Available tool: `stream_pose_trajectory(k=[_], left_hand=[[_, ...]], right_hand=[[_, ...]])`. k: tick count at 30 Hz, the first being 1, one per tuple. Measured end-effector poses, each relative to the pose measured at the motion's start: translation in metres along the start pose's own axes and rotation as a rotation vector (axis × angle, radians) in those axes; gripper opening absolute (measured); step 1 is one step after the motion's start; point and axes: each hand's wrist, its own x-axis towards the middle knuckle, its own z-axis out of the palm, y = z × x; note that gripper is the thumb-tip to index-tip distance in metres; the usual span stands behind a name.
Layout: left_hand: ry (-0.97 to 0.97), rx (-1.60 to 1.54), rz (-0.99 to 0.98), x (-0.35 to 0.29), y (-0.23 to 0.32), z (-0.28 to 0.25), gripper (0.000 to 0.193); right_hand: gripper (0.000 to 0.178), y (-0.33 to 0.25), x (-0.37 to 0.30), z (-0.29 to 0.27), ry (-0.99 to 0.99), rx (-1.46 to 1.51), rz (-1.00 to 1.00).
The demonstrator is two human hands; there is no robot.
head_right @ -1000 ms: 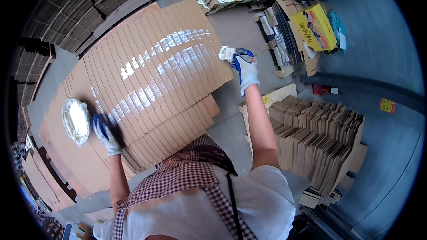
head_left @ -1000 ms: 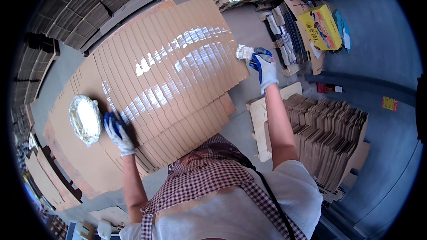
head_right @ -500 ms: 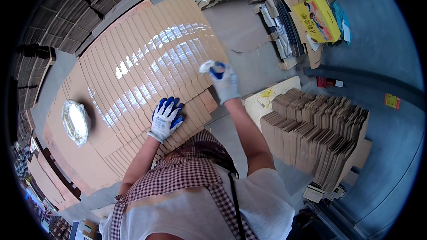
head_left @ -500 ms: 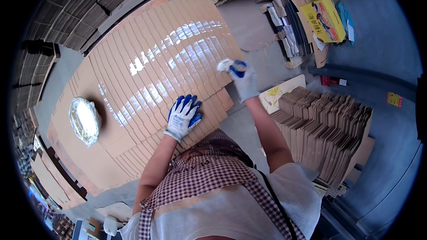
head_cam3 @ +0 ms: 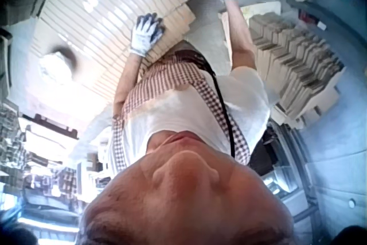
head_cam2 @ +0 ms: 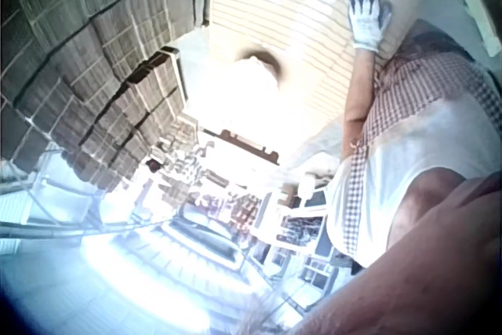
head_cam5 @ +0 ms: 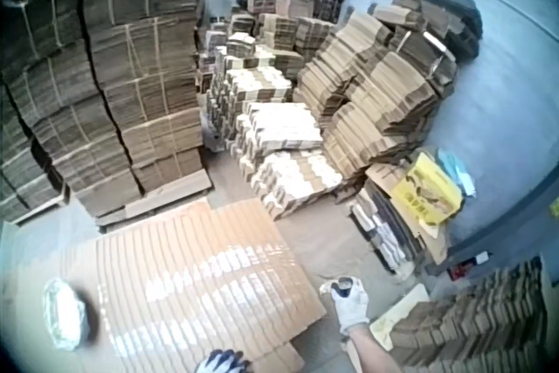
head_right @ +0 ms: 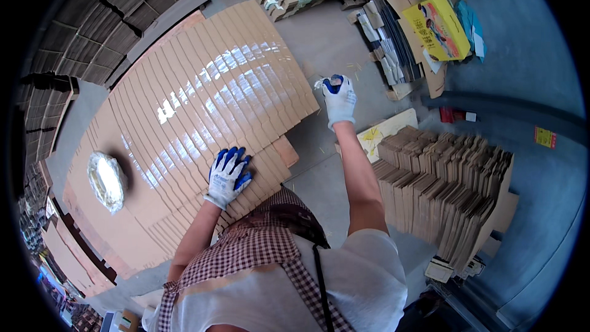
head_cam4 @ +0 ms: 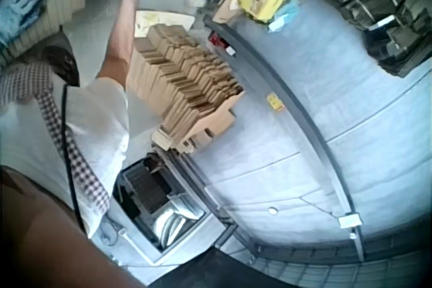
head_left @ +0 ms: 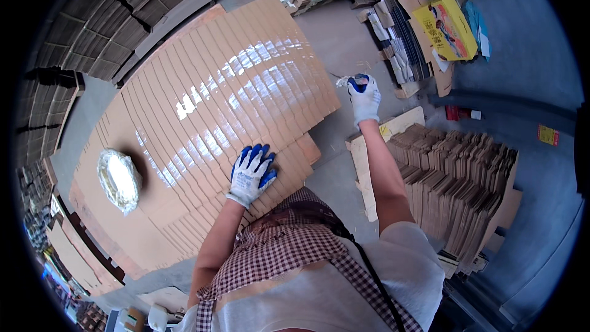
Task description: The person aligns a stack of corrugated cardboard sheets on a workbench. They then use a brush to apply a white adhesive from a container onto the surface of the cardboard sheets in a systematic manner.
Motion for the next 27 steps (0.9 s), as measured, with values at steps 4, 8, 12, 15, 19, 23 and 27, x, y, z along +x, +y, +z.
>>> stream_pose_trajectory(k=[4, 8, 12, 15, 19, 23, 27], left_hand=[[-0.003, 0.035, -0.010, -0.002, 0.000, -0.001, 0.049], [-0.043, 0.037, -0.009, 0.005, 0.004, -0.006, 0.047], [-0.046, 0.025, -0.030, 0.000, 0.003, -0.005, 0.047], [-0.026, 0.025, -0.038, 0.000, 0.001, -0.004, 0.047], [-0.033, 0.026, -0.011, 0.007, 0.002, -0.004, 0.046], [-0.019, -0.002, -0.027, 0.002, 0.000, -0.005, 0.047], [-0.023, 0.005, -0.021, 0.002, 0.001, -0.004, 0.044]], right_hand=[[0.041, -0.074, -0.042, 0.005, -0.348, 0.600, 0.042], [0.041, -0.086, -0.047, 0.032, -0.497, 0.505, -0.262], [0.039, -0.046, 0.037, 0.030, -0.210, 0.034, -0.135], [0.042, -0.093, 0.023, 0.031, -0.331, 0.456, -0.063], [0.045, -0.145, -0.008, 0.069, -0.582, 0.496, -0.305], [0.044, -0.126, 0.039, 0.067, -0.501, 0.435, -0.176], [0.043, -0.082, 0.090, 0.063, -0.246, 0.080, -0.219]])
